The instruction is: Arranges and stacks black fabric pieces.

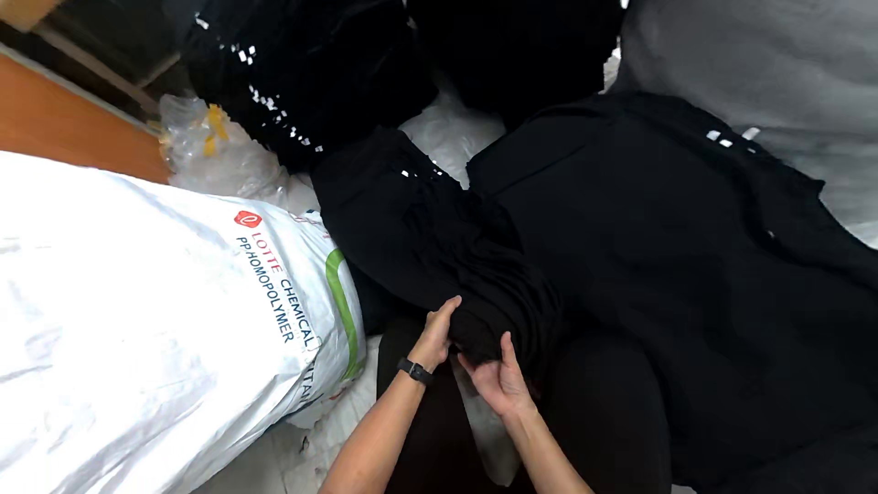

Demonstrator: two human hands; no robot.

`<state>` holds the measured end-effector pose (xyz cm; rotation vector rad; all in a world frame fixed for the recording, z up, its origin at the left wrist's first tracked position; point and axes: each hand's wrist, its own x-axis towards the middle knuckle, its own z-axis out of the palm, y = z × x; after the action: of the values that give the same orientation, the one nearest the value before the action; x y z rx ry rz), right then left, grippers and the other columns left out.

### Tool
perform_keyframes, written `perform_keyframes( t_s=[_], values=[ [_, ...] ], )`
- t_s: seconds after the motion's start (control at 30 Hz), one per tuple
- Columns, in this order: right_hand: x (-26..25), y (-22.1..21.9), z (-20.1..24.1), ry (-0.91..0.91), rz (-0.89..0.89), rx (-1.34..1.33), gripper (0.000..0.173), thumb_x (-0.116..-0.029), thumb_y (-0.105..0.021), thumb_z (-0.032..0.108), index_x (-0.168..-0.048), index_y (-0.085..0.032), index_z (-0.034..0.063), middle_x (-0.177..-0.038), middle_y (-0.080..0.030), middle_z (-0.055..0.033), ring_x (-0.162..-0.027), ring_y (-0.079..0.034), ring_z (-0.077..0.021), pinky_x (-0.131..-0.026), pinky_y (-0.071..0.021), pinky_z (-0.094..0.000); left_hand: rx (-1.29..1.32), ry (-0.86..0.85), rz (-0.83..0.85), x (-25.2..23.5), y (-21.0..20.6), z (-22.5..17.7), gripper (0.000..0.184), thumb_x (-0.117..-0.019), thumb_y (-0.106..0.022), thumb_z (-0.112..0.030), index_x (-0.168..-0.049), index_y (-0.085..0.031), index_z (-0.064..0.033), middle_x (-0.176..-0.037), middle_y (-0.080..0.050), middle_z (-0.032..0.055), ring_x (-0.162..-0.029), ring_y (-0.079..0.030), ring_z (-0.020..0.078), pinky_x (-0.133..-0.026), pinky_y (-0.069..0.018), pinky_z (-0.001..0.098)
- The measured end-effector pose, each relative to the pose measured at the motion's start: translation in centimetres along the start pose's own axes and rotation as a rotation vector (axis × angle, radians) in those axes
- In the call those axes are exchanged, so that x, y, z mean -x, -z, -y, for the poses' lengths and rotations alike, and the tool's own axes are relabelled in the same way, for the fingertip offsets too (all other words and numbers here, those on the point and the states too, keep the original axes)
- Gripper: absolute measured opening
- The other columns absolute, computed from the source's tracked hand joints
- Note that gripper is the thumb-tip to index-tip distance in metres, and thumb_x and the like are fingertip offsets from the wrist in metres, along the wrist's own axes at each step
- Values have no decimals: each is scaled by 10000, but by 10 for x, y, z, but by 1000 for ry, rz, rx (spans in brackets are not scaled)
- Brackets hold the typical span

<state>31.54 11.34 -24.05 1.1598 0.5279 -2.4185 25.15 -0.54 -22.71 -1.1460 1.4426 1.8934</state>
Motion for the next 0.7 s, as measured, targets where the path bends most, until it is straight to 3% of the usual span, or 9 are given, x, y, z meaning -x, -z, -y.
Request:
perform_keyframes(
  t_s=[0.13,0.2,0.27,0.33,0.4,0.47,0.6,0.7],
  values=[
    [-14,-23,-3,41,-126,-64,363,-1081,-429,426,-1271,-539,137,-1105,-683,-53,-1015,-683,-174,-858,-593,-401,-188,130,100,-18,48,-5,744,-1049,-443,-560,-1549,-345,-18,-1429,-532,279,-1225,-606,379,-999,-523,521],
    [-24,-32,3,58,-195,-86,333,-1074,-459,412,-1258,-546,149,-1104,-677,-52,-1018,-680,-179,-849,-591,-421,-95,118,-15,-43,80,-19,805,-1037,-424,-610,-1581,-290,-32,-1490,-457,313,-1274,-564,425,-1026,-504,543],
    [-31,-37,7,60,-282,-59,342,-1061,-483,403,-1273,-551,143,-1127,-664,-84,-1029,-666,-218,-832,-581,-464,19,-33,-237,-91,120,-41,740,-1041,-531,-505,-1518,-357,33,-1440,-513,297,-1257,-582,391,-1021,-520,528],
    [-38,-46,10,74,-362,-25,313,-1044,-506,364,-1240,-569,128,-1078,-671,-106,-963,-678,-240,-756,-590,-471,100,-172,-304,-145,158,-74,638,-1051,-557,-416,-1491,-405,21,-1429,-548,240,-1273,-580,327,-1035,-509,502],
    [-39,-51,6,97,-393,-39,228,-1043,-493,302,-1136,-589,118,-959,-696,-89,-844,-707,-209,-666,-607,-416,141,-170,-305,-186,189,-103,612,-1052,-535,-435,-1507,-416,-44,-1460,-545,181,-1307,-563,284,-1058,-490,500],
    [-37,-53,-1,135,-394,-76,195,-1048,-460,245,-1045,-601,110,-867,-708,-65,-763,-713,-164,-621,-607,-359,122,-209,-383,-219,209,-126,627,-1021,-605,-425,-1477,-461,-19,-1432,-570,197,-1303,-571,301,-1062,-486,527],
    [-32,-55,-12,197,-395,-138,192,-1036,-451,183,-970,-617,112,-810,-716,-44,-725,-712,-132,-616,-604,-321,-24,-208,-379,-251,223,-159,671,-970,-680,-421,-1472,-477,-24,-1420,-584,195,-1298,-580,301,-1061,-485,538],
    [-29,-57,-12,185,-385,-126,206,-1044,-443,179,-964,-615,99,-805,-713,-58,-724,-713,-143,-616,-606,-323,25,-245,-284,-237,216,-161,494,-997,-602,-296,-1426,-520,-65,-1337,-628,146,-1198,-622,241,-976,-523,500]
  ],
)
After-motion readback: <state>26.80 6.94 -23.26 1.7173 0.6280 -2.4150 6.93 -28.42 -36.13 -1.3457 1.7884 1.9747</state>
